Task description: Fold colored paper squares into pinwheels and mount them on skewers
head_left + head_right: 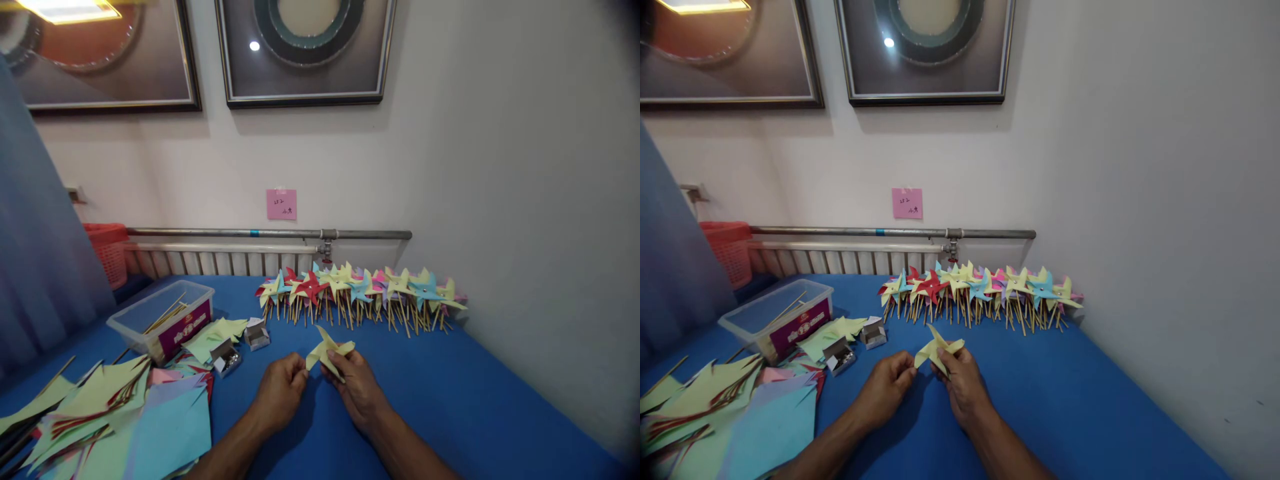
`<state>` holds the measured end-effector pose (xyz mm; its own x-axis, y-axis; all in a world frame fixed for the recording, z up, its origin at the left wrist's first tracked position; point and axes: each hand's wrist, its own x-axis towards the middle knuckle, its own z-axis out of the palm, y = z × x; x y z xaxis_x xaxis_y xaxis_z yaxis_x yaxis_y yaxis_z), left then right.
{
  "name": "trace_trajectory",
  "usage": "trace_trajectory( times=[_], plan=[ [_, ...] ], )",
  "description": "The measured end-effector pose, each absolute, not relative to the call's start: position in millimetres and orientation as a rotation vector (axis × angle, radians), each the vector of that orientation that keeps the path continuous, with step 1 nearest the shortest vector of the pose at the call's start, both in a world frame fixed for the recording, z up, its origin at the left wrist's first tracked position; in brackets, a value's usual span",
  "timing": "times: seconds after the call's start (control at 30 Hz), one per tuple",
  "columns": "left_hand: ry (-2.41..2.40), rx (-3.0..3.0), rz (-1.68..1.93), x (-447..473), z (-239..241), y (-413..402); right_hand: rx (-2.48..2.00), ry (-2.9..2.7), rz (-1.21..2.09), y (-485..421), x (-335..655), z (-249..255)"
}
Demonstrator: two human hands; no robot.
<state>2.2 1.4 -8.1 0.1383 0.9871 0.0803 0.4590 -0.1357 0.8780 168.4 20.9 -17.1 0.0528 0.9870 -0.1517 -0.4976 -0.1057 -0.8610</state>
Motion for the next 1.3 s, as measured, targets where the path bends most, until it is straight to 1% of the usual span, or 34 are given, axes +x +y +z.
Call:
trace_trajectory(
  times=[0.67, 1.03, 1.3],
  plan=[
    [1.481, 1.814, 0.896, 1.7, -4.6, -1.7, -0.934, -0.631, 1.489, 19.2, 166.6, -15.1],
    [1.523, 1.866, 0.935, 1.2, -7.1, -1.5, -0.912, -0.612, 1.483, 19.7, 165.3, -16.5],
    [1.545, 1.883, 0.899, 2.8, -2.4, -4.8, -0.917, -0.607, 1.472, 19.6, 165.0, -16.9]
  ],
)
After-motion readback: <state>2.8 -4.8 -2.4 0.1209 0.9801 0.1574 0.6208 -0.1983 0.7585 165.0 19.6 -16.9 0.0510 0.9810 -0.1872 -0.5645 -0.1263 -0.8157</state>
